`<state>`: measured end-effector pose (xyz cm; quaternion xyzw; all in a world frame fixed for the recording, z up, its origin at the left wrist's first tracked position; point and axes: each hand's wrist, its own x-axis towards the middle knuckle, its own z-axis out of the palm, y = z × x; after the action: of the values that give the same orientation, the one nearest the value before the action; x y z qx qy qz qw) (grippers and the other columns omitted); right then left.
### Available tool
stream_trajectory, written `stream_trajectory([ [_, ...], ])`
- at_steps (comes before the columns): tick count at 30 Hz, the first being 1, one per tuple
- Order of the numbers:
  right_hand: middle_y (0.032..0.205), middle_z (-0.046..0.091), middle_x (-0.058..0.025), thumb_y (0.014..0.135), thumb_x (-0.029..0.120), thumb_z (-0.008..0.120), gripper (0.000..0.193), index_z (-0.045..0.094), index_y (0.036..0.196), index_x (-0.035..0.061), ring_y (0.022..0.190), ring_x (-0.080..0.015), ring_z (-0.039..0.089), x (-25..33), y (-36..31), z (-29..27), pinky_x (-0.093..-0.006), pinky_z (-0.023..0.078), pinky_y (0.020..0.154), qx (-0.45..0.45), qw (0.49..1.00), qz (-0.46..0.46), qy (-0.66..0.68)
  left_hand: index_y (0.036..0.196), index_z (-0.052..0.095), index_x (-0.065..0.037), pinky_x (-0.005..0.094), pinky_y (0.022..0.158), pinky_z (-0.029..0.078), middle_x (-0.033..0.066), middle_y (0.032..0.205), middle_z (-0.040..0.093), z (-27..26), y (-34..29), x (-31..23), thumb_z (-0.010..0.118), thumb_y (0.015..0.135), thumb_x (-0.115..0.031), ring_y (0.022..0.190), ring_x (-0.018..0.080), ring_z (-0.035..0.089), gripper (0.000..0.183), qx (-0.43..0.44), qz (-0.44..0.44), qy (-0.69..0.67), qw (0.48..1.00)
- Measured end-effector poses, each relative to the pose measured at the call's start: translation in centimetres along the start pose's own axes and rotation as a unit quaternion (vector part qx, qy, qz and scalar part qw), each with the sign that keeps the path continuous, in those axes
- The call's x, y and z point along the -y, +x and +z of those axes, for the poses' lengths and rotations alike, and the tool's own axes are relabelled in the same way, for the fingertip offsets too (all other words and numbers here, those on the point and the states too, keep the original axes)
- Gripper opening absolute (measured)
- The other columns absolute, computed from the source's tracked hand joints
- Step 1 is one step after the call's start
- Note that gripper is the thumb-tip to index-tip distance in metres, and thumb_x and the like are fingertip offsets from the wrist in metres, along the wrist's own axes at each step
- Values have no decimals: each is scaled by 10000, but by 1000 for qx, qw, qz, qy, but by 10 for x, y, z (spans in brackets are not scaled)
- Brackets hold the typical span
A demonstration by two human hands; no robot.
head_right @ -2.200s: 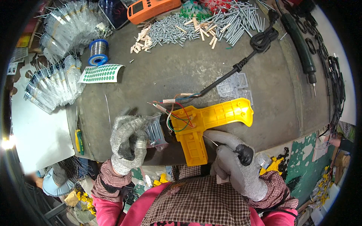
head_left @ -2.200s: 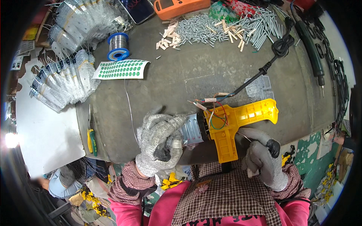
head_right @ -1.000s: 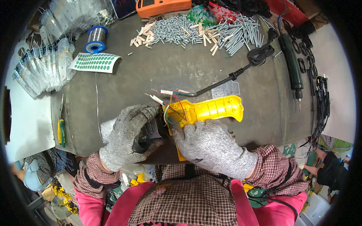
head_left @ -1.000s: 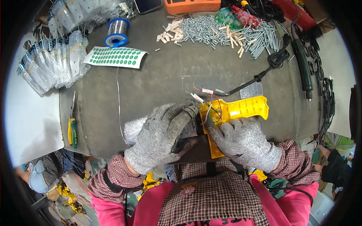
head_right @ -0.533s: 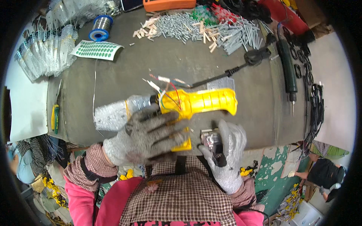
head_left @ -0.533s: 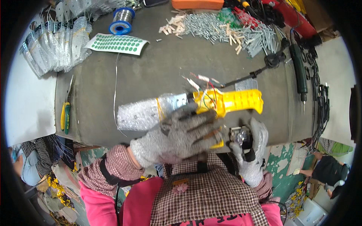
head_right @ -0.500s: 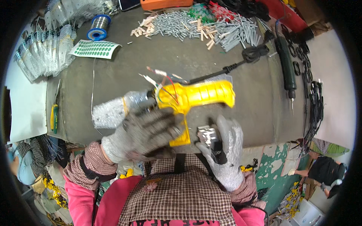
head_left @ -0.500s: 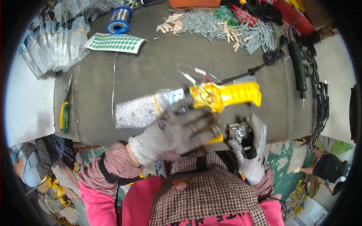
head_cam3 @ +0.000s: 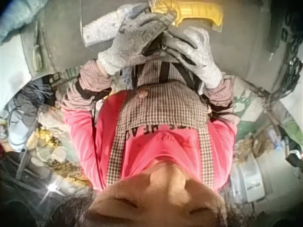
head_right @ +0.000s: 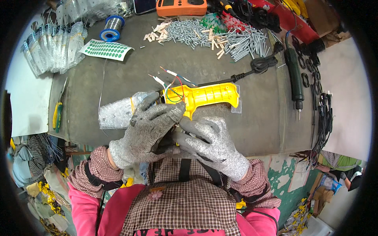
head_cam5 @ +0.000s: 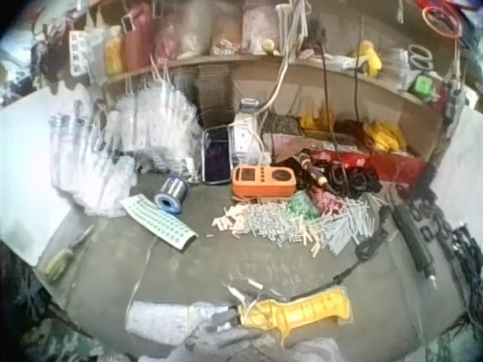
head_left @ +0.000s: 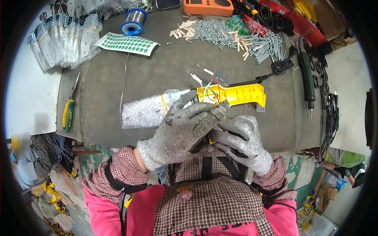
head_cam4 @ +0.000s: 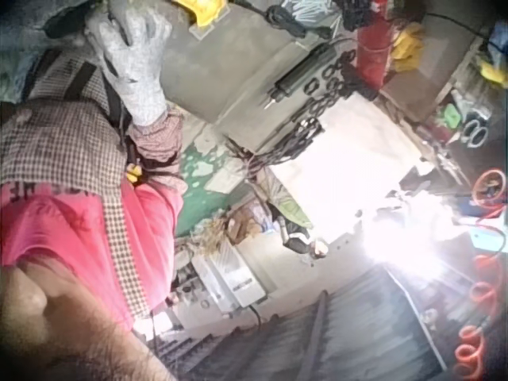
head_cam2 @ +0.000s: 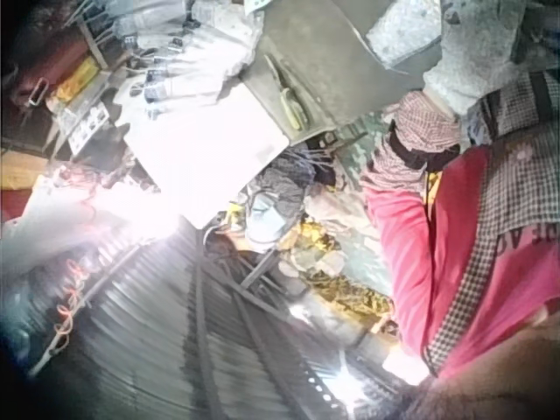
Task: Assembling and soldering internal wiring for a yellow plastic handheld electronic device.
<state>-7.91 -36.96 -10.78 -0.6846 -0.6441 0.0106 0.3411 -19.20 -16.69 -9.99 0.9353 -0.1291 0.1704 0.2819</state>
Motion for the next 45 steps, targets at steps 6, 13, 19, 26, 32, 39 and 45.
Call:
stream_trajectory([
  [6, 1304, 613, -24, 703, 147, 786, 431, 705, 1122, 202, 971, -258, 584, -7, -4, -1, -413, 441, 864, 23, 1000, -9, -7, 1413, 519, -82, 529, 1129, 330, 91, 1207, 623, -8, 1, -2, 789, 683, -396, 1139, 293, 585, 839, 66, -62, -43, 995],
  [13, 1151, 690, -109, 768, 149, 793, 385, 681, 1133, 105, 967, -315, 630, -7, -4, -9, -426, 457, 907, 29, 985, 149, 82, 1398, 544, -112, 541, 1125, 339, 59, 1197, 611, -3, -15, -3, 626, 838, -313, 1214, 232, 538, 601, 15, 5, 112, 994],
  [19, 1256, 656, -111, 798, 159, 790, 452, 627, 1217, 112, 1040, -319, 639, -13, 13, -21, -429, 482, 929, 90, 984, 128, 88, 1080, 696, -178, 552, 1092, 381, 20, 1193, 632, -113, -80, 3, 638, 718, -207, 1185, 225, 562, 367, 242, -42, 318, 916],
  [26, 1131, 652, -62, 843, 171, 783, 445, 617, 1241, 61, 995, -167, 637, -11, 47, -79, -317, 520, 862, 164, 918, 246, 265, 990, 659, -106, 413, 966, 445, 41, 1018, 618, -122, -68, 8, 579, 781, -177, 1052, 236, 586, 234, 396, 10, 337, 854],
  [32, 940, 653, 2, 931, 276, 657, 576, 477, 1418, 28, 736, -64, 527, -113, 71, -108, -217, 424, 643, -73, 878, 378, 285, 1000, 621, -81, 427, 951, 448, 72, 1006, 613, -150, -72, 24, 649, 838, -109, 1045, 234, 588, 166, 166, -128, 86, 974],
  [39, 1309, 592, -123, 875, 188, 713, 706, 377, 1482, 54, 1123, -207, 590, -214, 182, -106, -303, 486, 921, -146, 930, 282, 185, 1115, 631, -18, 368, 842, 519, 130, 1048, 660, -72, 2, 5, 682, 857, 24, 1058, 236, 620, 267, -116, -104, -163, 974],
  [45, 1046, 703, -51, 939, 60, 663, 215, 639, 1150, 29, 977, -125, 659, -106, 167, -114, -263, 532, 790, -231, 969, 86, 1, 997, 676, -8, 307, 724, 518, 127, 989, 663, -32, 11, 5, 655, 818, 84, 882, 220, 638, 202, -267, -191, -169, 929],
])
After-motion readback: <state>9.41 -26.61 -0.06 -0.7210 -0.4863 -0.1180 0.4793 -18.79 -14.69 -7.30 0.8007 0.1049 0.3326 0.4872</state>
